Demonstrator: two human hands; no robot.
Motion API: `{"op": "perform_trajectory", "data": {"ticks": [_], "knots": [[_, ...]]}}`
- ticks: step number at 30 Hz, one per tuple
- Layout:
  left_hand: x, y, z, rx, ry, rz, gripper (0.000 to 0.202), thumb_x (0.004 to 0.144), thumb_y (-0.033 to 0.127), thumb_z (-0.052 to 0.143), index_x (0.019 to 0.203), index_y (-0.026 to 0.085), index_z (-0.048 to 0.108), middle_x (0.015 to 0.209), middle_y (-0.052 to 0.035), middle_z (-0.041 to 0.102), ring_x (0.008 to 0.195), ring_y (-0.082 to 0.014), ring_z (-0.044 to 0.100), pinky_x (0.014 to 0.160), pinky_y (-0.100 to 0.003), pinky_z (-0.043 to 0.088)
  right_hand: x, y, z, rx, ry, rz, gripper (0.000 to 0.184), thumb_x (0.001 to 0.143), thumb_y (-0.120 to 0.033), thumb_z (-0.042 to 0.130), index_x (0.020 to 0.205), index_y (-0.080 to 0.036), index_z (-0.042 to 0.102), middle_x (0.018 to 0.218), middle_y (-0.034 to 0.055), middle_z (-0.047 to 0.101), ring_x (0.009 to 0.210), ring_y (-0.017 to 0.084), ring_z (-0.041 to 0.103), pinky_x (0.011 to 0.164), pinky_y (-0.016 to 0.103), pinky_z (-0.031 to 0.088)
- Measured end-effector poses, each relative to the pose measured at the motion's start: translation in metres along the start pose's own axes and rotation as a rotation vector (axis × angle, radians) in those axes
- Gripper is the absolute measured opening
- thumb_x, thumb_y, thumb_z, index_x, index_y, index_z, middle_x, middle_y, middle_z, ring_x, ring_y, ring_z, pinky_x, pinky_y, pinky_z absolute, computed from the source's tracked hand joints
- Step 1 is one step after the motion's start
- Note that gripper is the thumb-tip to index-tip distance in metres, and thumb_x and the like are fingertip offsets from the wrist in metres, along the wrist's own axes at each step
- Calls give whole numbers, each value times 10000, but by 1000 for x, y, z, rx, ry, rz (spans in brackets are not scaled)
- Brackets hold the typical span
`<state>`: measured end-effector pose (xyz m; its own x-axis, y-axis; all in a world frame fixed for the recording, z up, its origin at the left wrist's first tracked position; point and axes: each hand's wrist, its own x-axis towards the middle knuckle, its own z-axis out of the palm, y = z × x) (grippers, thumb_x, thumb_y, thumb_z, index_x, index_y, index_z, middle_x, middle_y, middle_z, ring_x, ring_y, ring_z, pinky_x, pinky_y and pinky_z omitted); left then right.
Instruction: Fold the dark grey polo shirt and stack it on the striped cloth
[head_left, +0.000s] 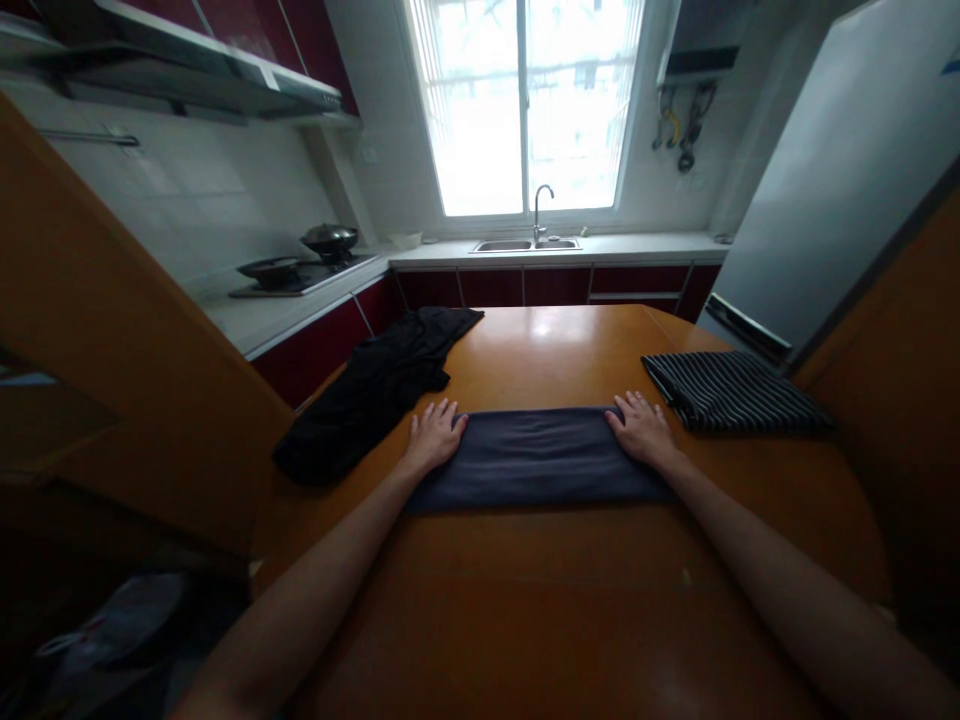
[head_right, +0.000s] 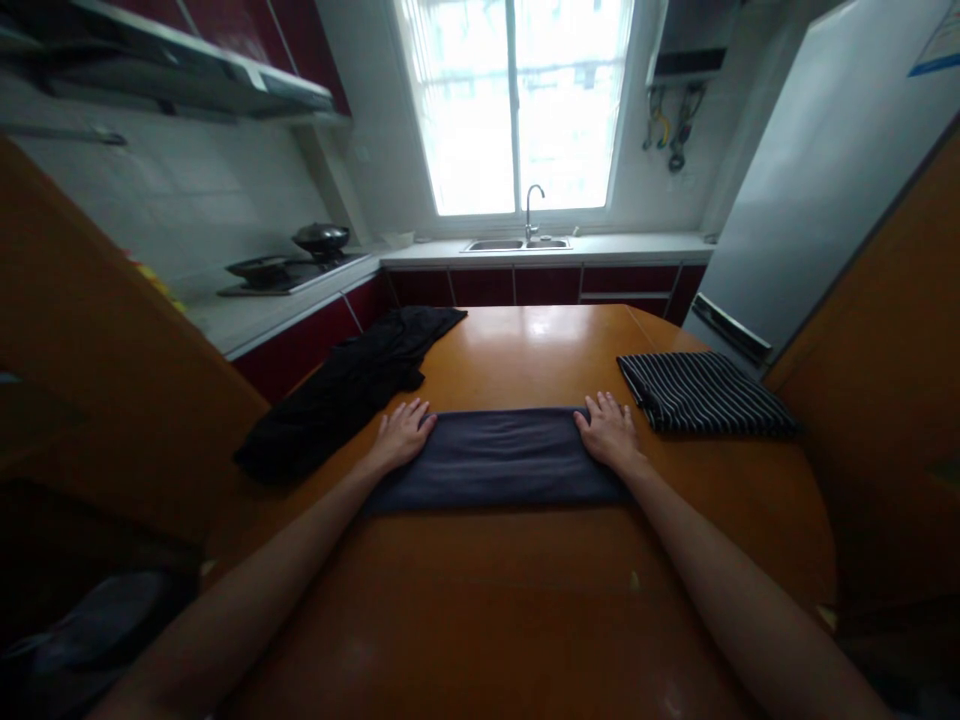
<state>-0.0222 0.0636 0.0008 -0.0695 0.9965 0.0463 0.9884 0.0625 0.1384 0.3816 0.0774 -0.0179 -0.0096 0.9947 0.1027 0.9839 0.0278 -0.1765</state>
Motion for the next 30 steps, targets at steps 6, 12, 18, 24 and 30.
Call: {"op": "perform_trajectory", "data": {"ticks": [6,12,18,24,30], "knots": [[-12,14,-22,51,106,19,605,1033,503,277,1507,168,447,1594,-143,379,1496,-349,285,1190,-660,157,-13,-22,-14,-56,183,5,576,1024,-391,343,1484,-65,461,1609,207,321,1529,325,179,1205,585,111],[-67,80,-21,-106,110,502,555,1046,449,322,1525,182,406,1591,-86,400,1498,-217,309,1235,-459,225,-71,-97,-23,124,156,-388,560,1025,-381,318,1504,-128,459,1621,129,329,1529,259,206,1233,484,154],[-90,102,5,-40,-26,599,556,1041,381,321,1551,165,364,1630,-83,311,1530,-249,222,1237,-513,193,-96,-120,-7,121,-27,-496,589,1032,-394,288,1545,-124,395,1612,136,327,1512,267,264,1223,492,207],[-86,99,3,-36,-30,590,569,1039,389,314,1562,168,344,1635,-78,299,1533,-251,209,1240,-503,186,-91,-114,-7,127,-22,-497,607,1036,-426,285,1554,-124,380,1613,136,324,1509,268,270,1226,484,202],[-87,100,4,-41,-23,597,566,1039,397,316,1566,192,339,1635,-67,302,1532,-248,214,1239,-497,183,-92,-113,-8,100,-30,-452,623,1034,-491,291,1558,-166,380,1621,148,296,1526,297,213,1223,554,119]]}}
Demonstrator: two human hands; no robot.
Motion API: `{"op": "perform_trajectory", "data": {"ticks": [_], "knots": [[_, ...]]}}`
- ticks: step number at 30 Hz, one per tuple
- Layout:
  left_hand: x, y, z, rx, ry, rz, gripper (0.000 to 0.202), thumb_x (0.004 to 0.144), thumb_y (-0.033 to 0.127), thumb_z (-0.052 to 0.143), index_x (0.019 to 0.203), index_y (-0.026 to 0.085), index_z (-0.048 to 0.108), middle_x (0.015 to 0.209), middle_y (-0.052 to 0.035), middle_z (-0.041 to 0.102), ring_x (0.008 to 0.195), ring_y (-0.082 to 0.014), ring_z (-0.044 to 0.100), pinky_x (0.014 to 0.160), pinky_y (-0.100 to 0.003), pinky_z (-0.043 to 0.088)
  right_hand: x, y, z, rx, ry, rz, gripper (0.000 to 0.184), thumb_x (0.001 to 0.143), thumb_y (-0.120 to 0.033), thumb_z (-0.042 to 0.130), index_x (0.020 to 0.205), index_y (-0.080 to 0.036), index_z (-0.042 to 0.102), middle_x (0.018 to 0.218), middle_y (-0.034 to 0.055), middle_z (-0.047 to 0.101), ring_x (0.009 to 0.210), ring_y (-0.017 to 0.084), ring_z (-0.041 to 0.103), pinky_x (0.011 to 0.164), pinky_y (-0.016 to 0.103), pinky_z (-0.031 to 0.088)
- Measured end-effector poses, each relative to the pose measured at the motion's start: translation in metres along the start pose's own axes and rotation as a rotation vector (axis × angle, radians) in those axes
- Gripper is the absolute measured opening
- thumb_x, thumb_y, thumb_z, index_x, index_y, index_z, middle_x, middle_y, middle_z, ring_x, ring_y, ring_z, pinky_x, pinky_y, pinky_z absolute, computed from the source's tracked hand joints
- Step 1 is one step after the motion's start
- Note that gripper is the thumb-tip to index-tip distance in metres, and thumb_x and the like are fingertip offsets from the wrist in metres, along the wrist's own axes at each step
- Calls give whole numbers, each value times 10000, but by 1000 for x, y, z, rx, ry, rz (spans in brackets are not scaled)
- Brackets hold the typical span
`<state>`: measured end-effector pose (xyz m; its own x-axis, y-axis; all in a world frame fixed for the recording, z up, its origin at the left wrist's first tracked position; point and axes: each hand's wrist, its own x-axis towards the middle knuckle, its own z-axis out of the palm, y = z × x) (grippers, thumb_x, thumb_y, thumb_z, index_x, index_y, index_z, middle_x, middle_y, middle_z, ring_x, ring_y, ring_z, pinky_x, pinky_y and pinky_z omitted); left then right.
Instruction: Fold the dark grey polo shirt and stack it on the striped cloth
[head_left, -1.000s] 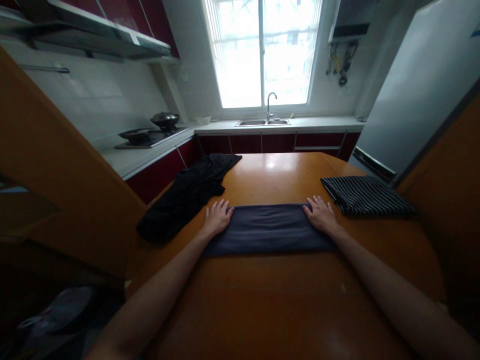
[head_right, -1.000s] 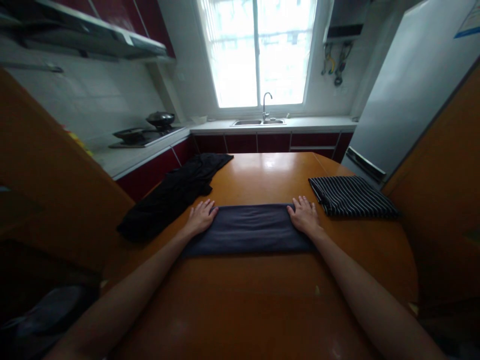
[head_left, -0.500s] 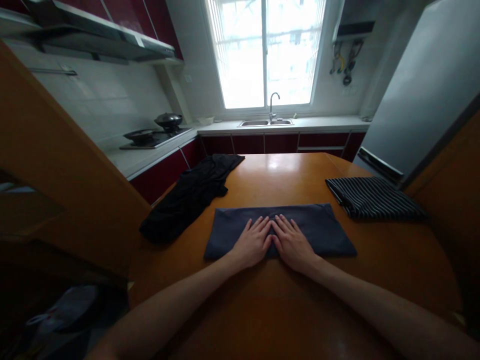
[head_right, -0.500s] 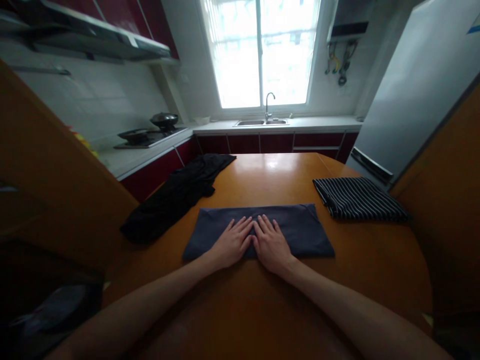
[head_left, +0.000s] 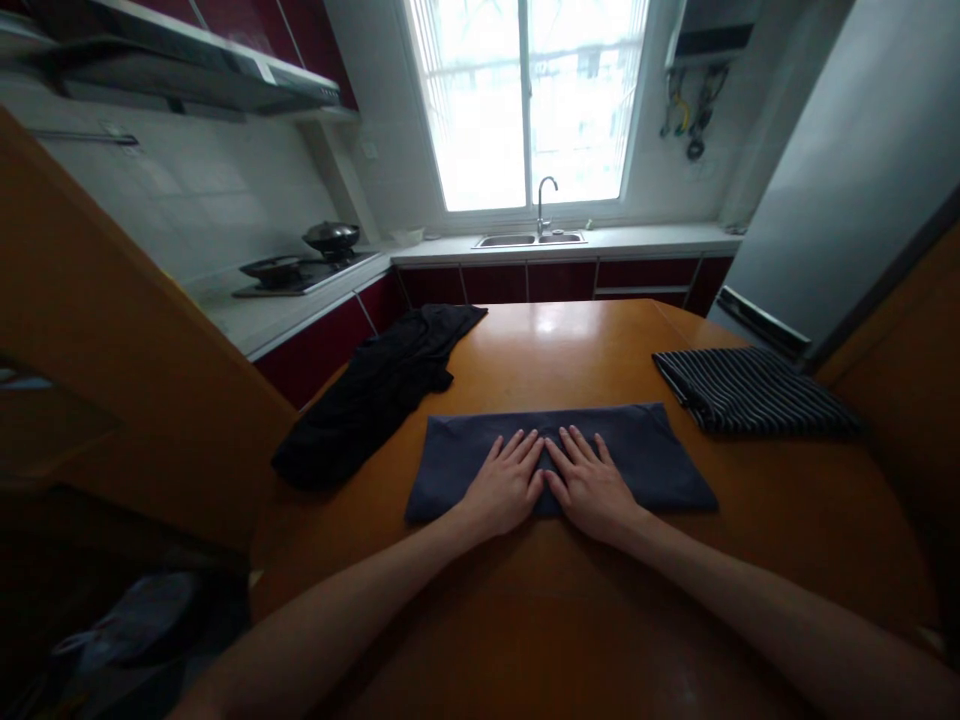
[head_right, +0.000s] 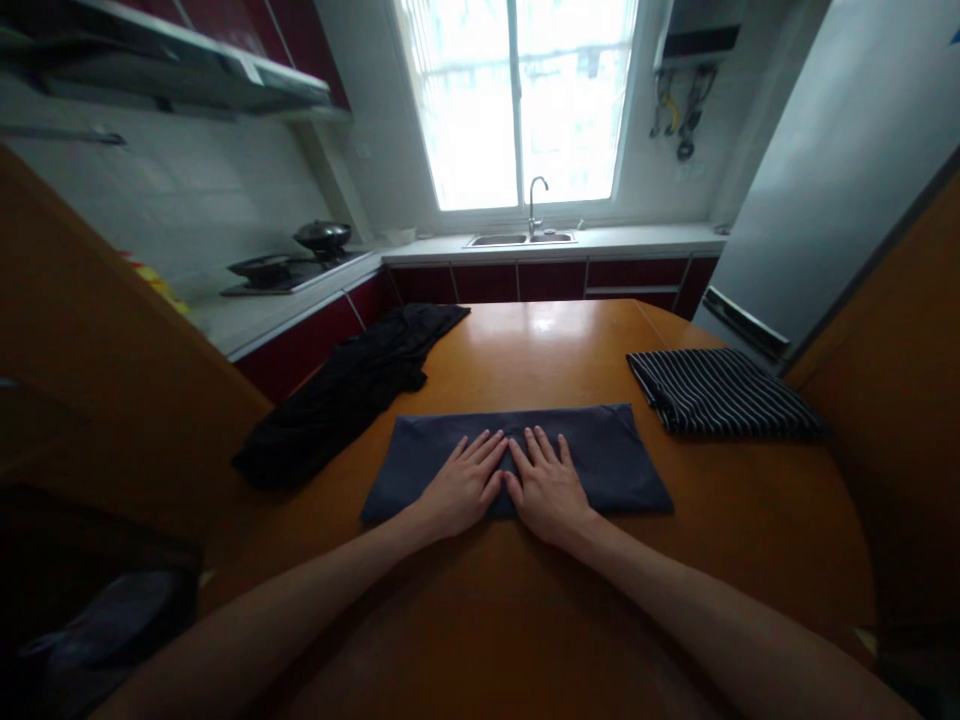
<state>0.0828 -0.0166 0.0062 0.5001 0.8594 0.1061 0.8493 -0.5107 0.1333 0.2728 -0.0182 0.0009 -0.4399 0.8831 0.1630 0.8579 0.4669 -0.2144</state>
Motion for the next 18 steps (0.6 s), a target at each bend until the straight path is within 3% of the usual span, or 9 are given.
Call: {"op": "perform_trajectory", "data": {"ticks": [6,18], "knots": [[0,0,-3,-12,4,-1,565,1036,399,322,1562,193,348,1635,-75,301,1530,-243,224,1236,-493,195,1,6,-2,13,-57,44,712,1009,-611,273,1567,-178,360,1637,149,251,1531,307,188,1216,576,110],[1,-1,-5,8,19,7,540,1038,383,325,1543,202,389,1615,-78,348,1507,-260,287,1228,-513,221,12,31,-8,142,-130,61,693,992,-605,335,1564,-215,365,1663,100,189,1548,267,117,1226,553,59]]}}
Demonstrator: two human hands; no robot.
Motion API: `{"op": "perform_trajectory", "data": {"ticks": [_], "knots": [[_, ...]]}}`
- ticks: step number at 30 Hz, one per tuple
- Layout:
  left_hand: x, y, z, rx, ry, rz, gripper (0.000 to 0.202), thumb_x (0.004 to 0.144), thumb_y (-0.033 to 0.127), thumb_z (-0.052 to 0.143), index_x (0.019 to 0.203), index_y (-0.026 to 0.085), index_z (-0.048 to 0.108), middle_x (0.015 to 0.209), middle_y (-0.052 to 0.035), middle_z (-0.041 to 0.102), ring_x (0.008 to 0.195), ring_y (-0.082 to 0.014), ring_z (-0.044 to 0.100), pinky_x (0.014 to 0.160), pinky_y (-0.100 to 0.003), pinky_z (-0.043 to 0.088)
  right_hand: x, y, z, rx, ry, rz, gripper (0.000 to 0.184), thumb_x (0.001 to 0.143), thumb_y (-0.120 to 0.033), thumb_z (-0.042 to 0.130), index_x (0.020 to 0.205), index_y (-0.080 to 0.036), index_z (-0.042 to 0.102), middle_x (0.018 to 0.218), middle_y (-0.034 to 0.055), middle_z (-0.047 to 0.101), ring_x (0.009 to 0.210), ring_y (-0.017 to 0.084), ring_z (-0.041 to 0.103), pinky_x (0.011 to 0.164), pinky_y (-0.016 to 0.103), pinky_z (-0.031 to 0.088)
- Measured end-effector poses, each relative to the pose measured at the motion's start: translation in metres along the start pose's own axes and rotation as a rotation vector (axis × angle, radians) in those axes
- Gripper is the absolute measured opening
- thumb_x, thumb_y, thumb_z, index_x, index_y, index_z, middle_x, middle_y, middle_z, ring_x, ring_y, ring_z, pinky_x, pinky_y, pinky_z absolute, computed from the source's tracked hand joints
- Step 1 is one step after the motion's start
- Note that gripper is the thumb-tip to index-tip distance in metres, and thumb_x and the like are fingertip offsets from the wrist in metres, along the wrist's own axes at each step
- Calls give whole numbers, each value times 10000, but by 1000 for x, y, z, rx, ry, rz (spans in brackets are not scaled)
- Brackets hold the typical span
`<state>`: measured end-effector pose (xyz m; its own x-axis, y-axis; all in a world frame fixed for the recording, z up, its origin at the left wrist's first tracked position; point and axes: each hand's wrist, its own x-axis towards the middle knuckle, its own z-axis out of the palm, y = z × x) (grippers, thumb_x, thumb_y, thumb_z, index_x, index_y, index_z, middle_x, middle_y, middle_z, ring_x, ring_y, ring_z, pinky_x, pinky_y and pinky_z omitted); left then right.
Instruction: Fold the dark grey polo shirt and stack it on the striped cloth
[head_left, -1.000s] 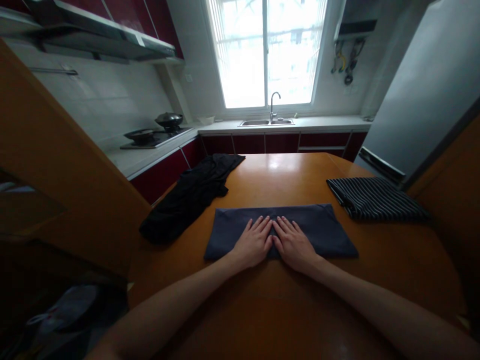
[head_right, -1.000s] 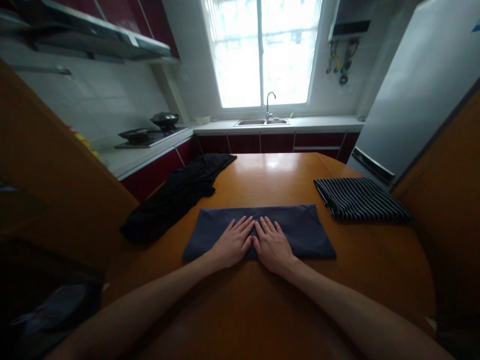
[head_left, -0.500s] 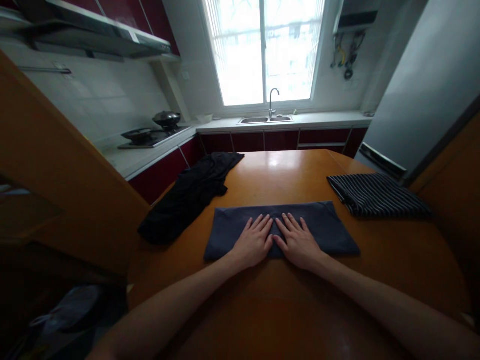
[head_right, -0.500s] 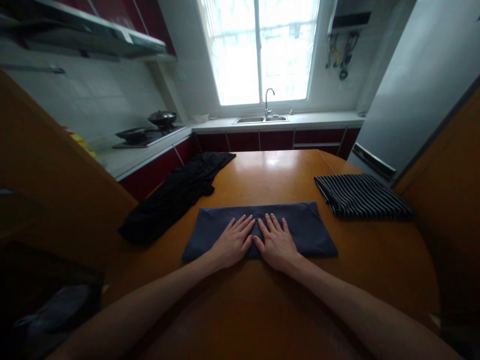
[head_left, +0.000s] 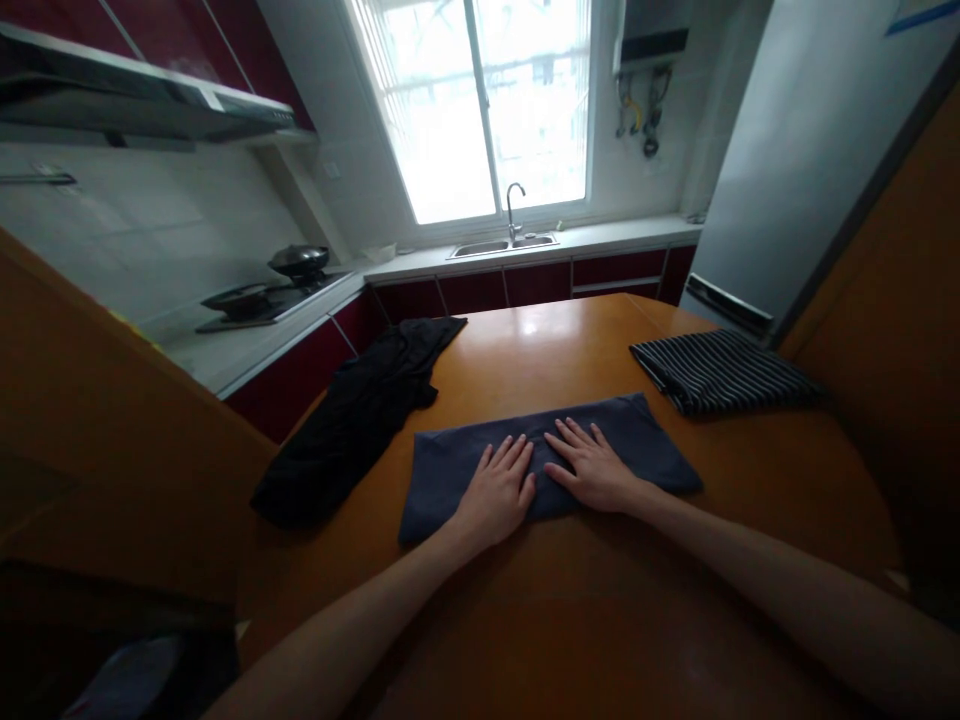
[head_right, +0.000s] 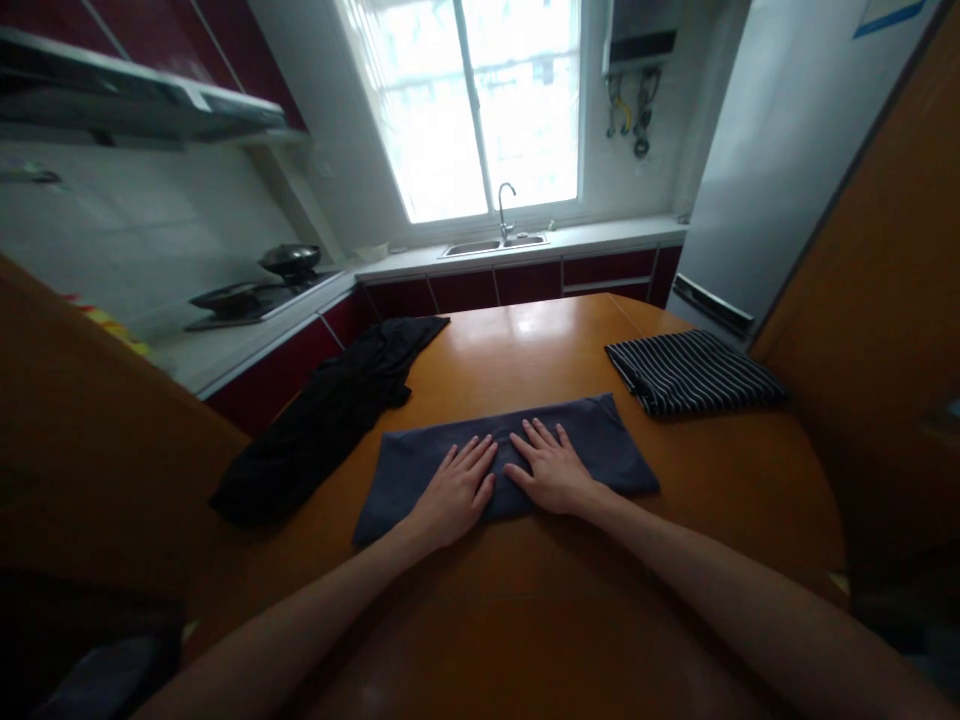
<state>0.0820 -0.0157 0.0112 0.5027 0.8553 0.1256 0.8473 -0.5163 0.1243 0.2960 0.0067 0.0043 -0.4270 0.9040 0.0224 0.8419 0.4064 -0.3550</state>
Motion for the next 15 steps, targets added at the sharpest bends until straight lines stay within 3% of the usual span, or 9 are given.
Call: {"op": "perform_trajectory", "data": {"ticks": [6,15], "knots": [[1,-1,1,3,4,4,539,1035,384,334,1539,204,399,1619,-75,341,1505,-261,292,1229,-509,228,12,17,-2,-29,70,95,642,1003,-522,352,1547,-186,396,1659,113,225,1546,262,129,1227,536,75],[2,-2,0,-7,-12,-4,544,1035,390,326,1537,197,405,1620,-61,337,1505,-262,293,1232,-504,217,27,73,-17,-153,172,303,635,1015,-502,329,1536,-147,411,1644,155,262,1536,290,164,1223,526,90]]}}
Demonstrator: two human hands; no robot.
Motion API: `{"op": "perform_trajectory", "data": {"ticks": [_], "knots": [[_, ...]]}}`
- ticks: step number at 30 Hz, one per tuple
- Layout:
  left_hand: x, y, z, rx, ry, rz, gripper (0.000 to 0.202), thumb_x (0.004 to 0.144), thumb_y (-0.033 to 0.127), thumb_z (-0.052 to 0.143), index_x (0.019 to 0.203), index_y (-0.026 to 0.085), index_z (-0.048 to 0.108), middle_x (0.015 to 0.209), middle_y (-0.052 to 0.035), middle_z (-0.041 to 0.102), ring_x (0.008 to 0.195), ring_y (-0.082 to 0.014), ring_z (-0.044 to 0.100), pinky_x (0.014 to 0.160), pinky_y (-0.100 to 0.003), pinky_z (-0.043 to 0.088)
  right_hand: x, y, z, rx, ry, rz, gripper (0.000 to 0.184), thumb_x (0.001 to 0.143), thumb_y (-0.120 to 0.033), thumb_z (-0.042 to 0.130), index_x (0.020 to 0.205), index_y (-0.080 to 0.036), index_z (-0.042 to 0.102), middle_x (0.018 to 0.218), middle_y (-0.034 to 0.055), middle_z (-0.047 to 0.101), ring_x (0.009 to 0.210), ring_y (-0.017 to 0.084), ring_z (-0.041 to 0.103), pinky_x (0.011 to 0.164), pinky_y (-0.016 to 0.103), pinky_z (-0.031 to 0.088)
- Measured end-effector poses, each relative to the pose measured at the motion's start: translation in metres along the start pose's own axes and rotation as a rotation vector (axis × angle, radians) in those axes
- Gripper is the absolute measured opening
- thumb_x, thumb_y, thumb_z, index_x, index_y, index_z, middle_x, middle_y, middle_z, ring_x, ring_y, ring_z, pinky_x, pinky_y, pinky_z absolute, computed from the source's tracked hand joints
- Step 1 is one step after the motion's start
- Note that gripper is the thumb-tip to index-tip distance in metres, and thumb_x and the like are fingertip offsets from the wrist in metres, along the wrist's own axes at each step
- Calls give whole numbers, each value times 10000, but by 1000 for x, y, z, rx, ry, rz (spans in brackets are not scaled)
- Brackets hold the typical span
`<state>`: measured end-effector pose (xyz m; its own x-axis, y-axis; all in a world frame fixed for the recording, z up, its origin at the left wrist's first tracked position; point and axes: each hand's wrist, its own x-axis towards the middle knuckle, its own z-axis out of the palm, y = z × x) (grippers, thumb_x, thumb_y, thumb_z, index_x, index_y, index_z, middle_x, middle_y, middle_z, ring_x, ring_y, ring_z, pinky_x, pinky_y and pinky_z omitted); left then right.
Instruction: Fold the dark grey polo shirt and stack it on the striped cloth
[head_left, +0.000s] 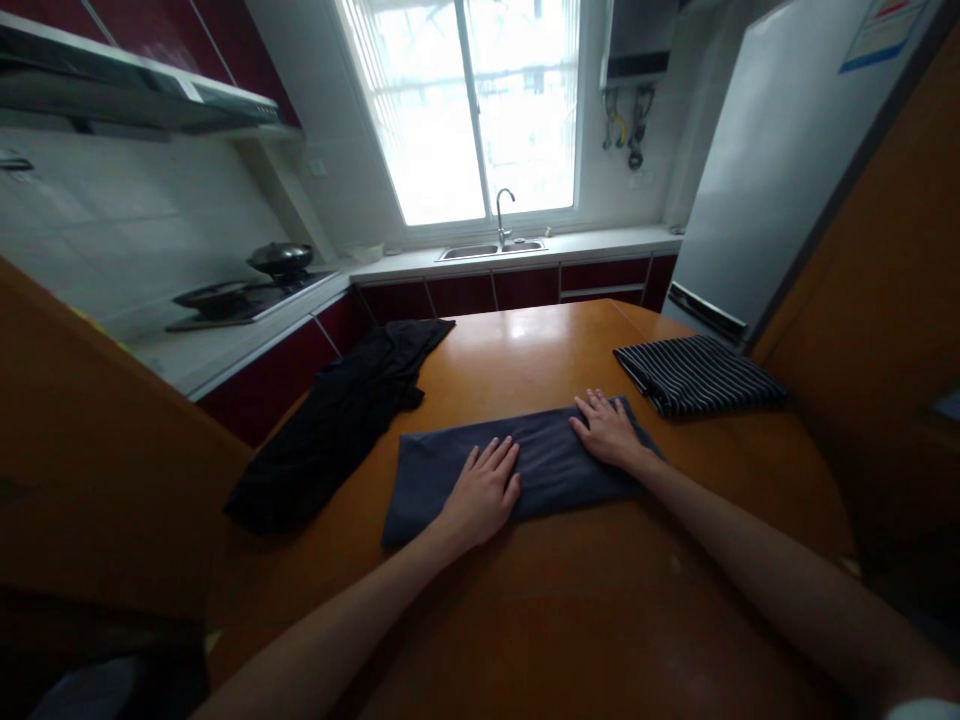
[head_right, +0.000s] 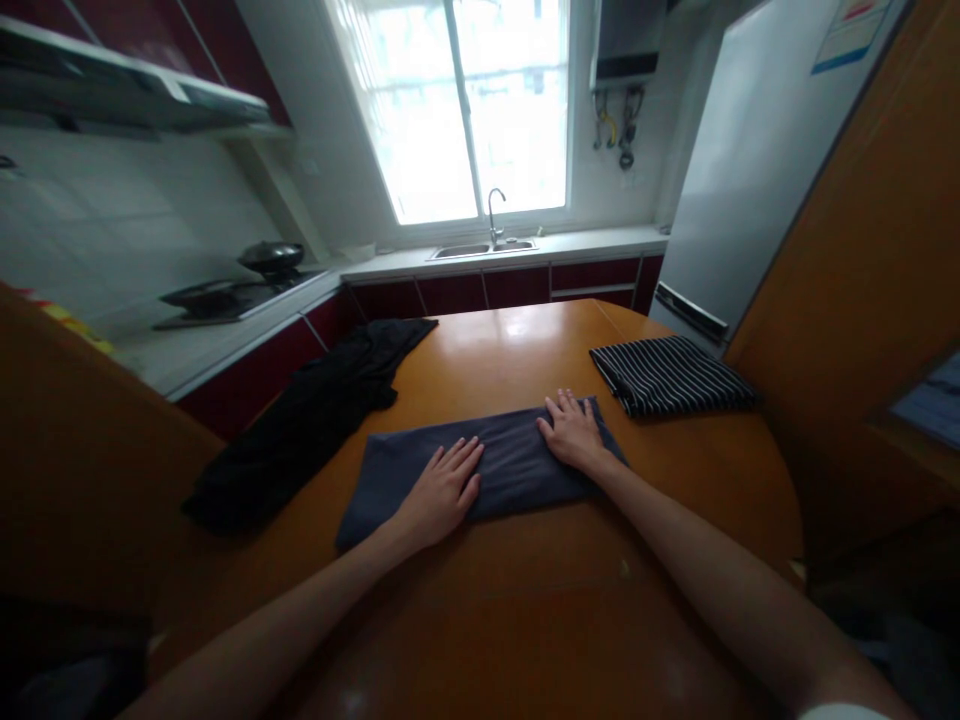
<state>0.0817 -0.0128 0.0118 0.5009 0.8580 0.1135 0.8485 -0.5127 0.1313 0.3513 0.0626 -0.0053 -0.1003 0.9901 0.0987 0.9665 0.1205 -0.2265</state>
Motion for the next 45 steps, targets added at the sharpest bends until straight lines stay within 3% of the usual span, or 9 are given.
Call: {"op": "perform_trajectory", "data": {"ticks": [6,10,14,18,21,30,38,45], "knots": [[-1,2,-3,-1,-13,-8,548,1037,392,323,1536,181,403,1623,-64,329,1510,-257,282,1235,-495,216,11,23,1,8,7,105,630,1026,-494,317,1524,-124,425,1630,161,299,1530,280,190,1222,491,139],[-1,2,-3,-4,-10,-5,548,1038,397,322,1536,184,402,1623,-70,329,1511,-257,277,1233,-497,221,5,15,-4,-34,83,111,621,1027,-450,338,1530,-92,402,1630,196,280,1533,308,171,1219,541,94],[-1,1,-2,-2,-6,-2,544,1036,390,335,1535,185,405,1622,-69,332,1509,-262,283,1233,-500,222,-18,-16,-12,48,154,-88,575,1025,-405,350,1505,-104,448,1621,172,315,1531,279,191,1230,512,110],[-1,1,0,-1,10,3,541,1036,386,339,1534,186,404,1615,-73,347,1508,-258,286,1231,-503,227,-49,-54,-9,185,48,-398,571,1025,-451,350,1514,-175,452,1622,111,332,1523,235,232,1230,466,189],[-1,0,1,6,7,2,545,1034,374,347,1538,174,394,1615,-71,348,1507,-257,286,1230,-501,232,-61,-68,-4,173,-37,-473,618,1020,-497,360,1538,-163,415,1617,123,332,1523,249,234,1233,481,179],[-1,1,1,1,26,7,535,1034,379,354,1529,186,414,1611,-72,358,1506,-257,291,1228,-503,242,-50,-59,-3,147,-123,-381,669,1012,-563,339,1551,-169,389,1647,113,241,1540,250,165,1240,499,95],[-1,0,1,-14,8,-2,545,1037,385,345,1536,174,402,1615,-77,346,1510,-257,281,1233,-502,224,-37,-50,0,147,-87,-236,598,1016,-482,366,1526,-177,435,1643,103,274,1538,237,176,1239,476,84],[-1,1,-1,-11,3,-1,544,1038,381,344,1536,170,402,1617,-80,341,1511,-257,278,1235,-502,216,-33,-47,1,157,-72,-199,584,1005,-448,404,1517,-172,446,1642,101,279,1535,240,188,1238,481,97]]}}
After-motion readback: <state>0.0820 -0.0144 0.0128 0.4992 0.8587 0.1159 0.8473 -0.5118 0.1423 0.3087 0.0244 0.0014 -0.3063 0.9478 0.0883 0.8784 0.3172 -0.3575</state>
